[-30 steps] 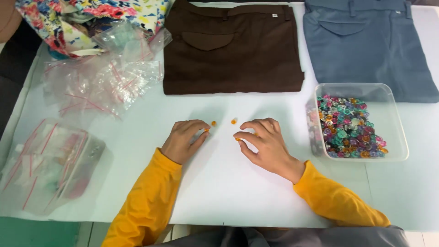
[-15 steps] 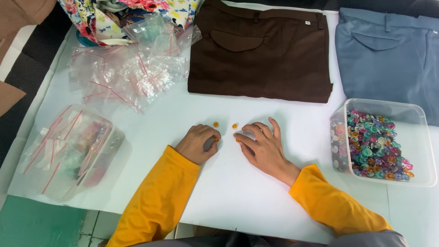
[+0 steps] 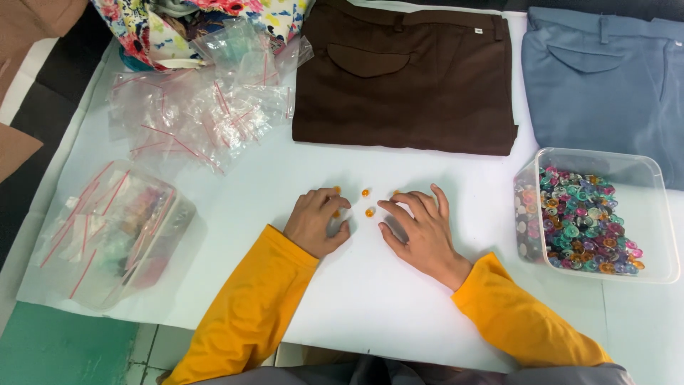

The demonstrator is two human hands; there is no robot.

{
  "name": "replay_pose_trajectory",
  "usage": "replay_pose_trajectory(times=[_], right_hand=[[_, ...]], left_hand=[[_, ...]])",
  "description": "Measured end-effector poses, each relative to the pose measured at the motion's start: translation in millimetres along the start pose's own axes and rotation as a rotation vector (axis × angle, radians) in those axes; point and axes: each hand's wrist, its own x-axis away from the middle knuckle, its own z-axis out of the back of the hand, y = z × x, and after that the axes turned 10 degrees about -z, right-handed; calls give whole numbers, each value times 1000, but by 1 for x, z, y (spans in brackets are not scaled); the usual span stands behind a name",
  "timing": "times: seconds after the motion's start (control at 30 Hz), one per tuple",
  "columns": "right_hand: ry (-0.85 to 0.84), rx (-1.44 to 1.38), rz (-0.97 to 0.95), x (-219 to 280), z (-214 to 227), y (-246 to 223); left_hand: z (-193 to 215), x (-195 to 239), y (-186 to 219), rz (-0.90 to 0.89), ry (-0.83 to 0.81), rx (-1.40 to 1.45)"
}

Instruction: Sorting and packaging small orange buttons into plastic bags.

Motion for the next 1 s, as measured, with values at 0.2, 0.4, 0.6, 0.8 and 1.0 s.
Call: replay_pose_trajectory(times=[0.2,0.4,0.6,0.8,1.0], right_hand=[[152,10,16,21,38,3],[391,163,23,46,92,17],[341,25,-398,45,180,69],[-616,-93,-940,55,232,170],[-722,-268,-837,26,254,166]], left_hand=[[-30,-4,45,-398,177,-212],[-64,-37,115,-621,380,-25],[-56,-118,208,-258,258,564],[-105,-194,250,-367,-49,298],[-198,-241,249,-169,14,-288]])
